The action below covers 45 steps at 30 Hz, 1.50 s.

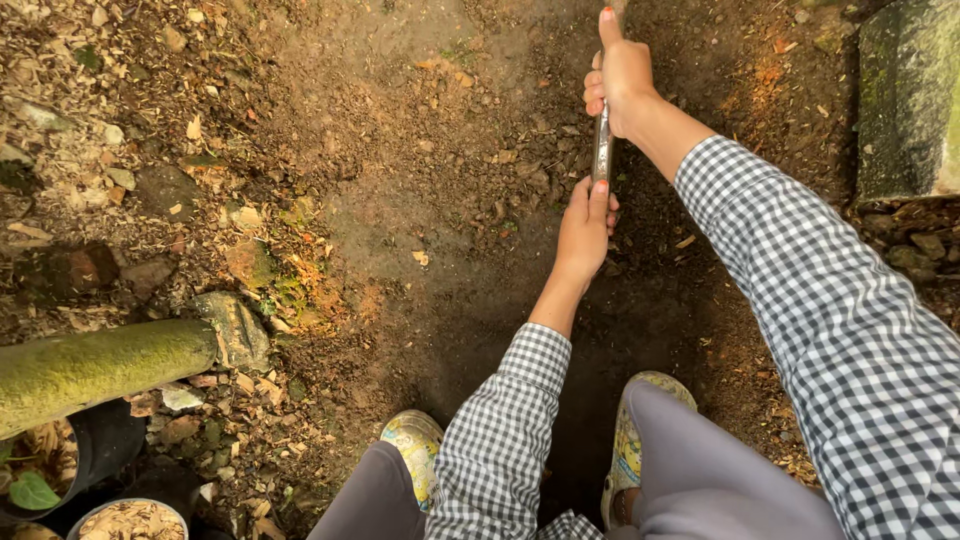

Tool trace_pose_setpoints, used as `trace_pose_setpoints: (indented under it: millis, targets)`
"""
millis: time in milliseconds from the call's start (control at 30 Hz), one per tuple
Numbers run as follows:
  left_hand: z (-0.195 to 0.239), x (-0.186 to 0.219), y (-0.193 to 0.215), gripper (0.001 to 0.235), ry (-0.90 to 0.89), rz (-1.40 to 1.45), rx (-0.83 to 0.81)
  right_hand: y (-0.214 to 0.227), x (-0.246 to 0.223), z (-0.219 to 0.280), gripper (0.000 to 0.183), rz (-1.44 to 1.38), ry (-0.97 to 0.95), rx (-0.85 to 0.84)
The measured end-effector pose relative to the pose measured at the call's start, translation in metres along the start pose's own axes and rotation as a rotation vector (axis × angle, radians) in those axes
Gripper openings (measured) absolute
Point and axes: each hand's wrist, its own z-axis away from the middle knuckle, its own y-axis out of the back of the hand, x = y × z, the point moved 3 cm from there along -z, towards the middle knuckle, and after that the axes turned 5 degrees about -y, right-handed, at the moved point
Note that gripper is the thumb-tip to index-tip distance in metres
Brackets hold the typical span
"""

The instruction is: The person uses a small hand hoe to dig and loosen soil in a garden bed. They repeatedly strike the ground and clear away small stones and debris by hand, working near several potted plants.

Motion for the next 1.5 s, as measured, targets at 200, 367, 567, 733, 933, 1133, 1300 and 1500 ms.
trace_pose_setpoints:
  millis: [200, 367, 567, 733, 933, 1133, 1300, 1500]
  targets:
    - [-0.006, 0.01, 0.003, 0.04, -0.063, -0.024, 0.048, 0.0, -0.016, 0.003, 0.054, -0.084, 0.117, 0.009]
    - [0.005, 0.006, -0.008, 0.042, 0.008, -0.085, -0.061, -0.01, -0.006, 0.013, 0.055, 0.094, -0.023, -0.09]
    - [0.002, 0.007, 0.004, 0.046, -0.029, -0.035, 0.06, -0.007, -0.014, 0.001, 0.054, -0.029, 0.127, 0.019]
    - [0.003, 0.009, 0.0, 0.046, -0.027, -0.016, -0.02, 0.006, -0.009, -0.001, 0.053, -0.018, 0.024, 0.046]
    - [0.007, 0.007, -0.01, 0.046, -0.042, 0.015, 0.001, 0.018, -0.008, 0.0, 0.054, -0.064, 0.08, 0.085]
    - [0.014, 0.005, -0.012, 0.046, 0.027, -0.046, -0.071, 0.019, -0.002, 0.004, 0.056, -0.036, -0.044, 0.002]
    - [0.017, 0.001, -0.008, 0.043, -0.027, 0.013, -0.021, 0.024, 0.0, 0.005, 0.054, -0.121, 0.14, 0.076]
    - [0.012, -0.001, -0.013, 0.043, -0.004, 0.05, -0.09, 0.032, -0.006, 0.006, 0.052, -0.048, 0.022, 0.074]
